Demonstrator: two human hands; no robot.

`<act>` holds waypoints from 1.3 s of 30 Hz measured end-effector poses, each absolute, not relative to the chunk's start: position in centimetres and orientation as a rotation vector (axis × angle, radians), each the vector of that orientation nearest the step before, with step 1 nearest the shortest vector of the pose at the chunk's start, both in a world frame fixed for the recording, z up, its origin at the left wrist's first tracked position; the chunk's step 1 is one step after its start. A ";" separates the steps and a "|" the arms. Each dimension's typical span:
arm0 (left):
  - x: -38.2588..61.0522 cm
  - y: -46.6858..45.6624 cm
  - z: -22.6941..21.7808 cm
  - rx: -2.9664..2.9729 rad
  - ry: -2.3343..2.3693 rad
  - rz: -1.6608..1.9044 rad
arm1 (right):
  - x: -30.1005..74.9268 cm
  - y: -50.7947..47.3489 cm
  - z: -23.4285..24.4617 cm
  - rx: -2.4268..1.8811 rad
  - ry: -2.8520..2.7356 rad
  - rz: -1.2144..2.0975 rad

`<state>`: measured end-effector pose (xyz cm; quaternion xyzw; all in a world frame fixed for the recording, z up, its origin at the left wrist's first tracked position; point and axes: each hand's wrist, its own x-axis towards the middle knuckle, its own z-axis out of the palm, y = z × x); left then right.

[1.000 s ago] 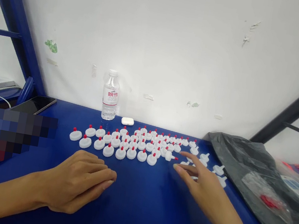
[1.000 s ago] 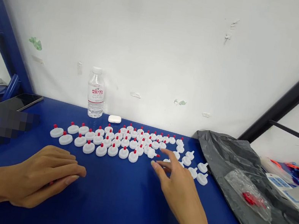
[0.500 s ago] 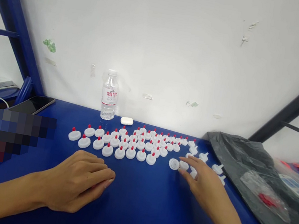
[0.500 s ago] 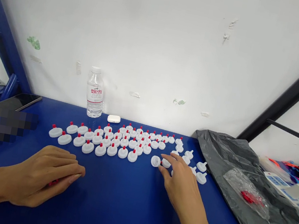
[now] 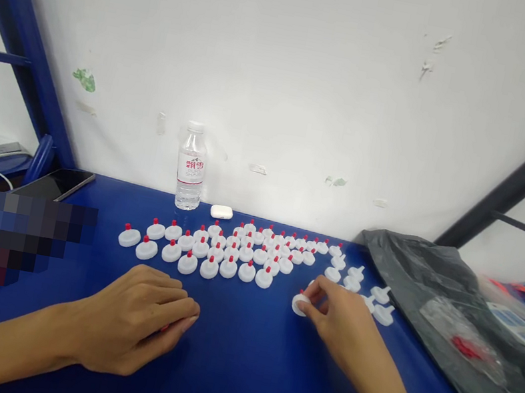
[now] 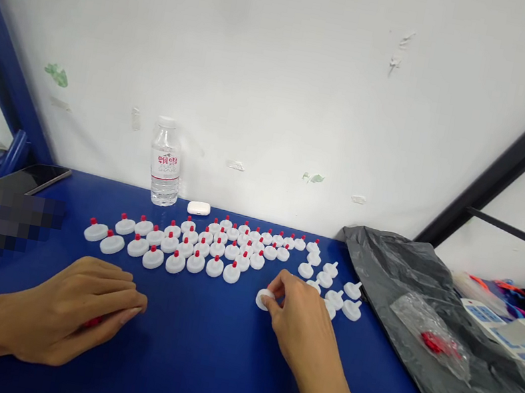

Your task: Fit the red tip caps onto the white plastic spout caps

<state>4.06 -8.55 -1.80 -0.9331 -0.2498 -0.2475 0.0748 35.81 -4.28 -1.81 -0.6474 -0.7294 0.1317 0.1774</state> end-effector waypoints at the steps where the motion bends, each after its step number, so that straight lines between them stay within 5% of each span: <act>1: 4.0 -8.6 -1.8 -2.804 -0.753 -0.735 | 35.8 -4.2 -1.9 -1.822 -2.068 0.375; 20: 4.0 -8.5 -2.1 -2.818 -0.754 -0.741 | 35.6 -3.7 -3.1 -1.510 -2.140 0.492; 39: 4.0 -8.5 -2.0 -2.809 -0.732 -0.749 | 35.3 -4.4 -1.8 -1.668 -2.166 0.473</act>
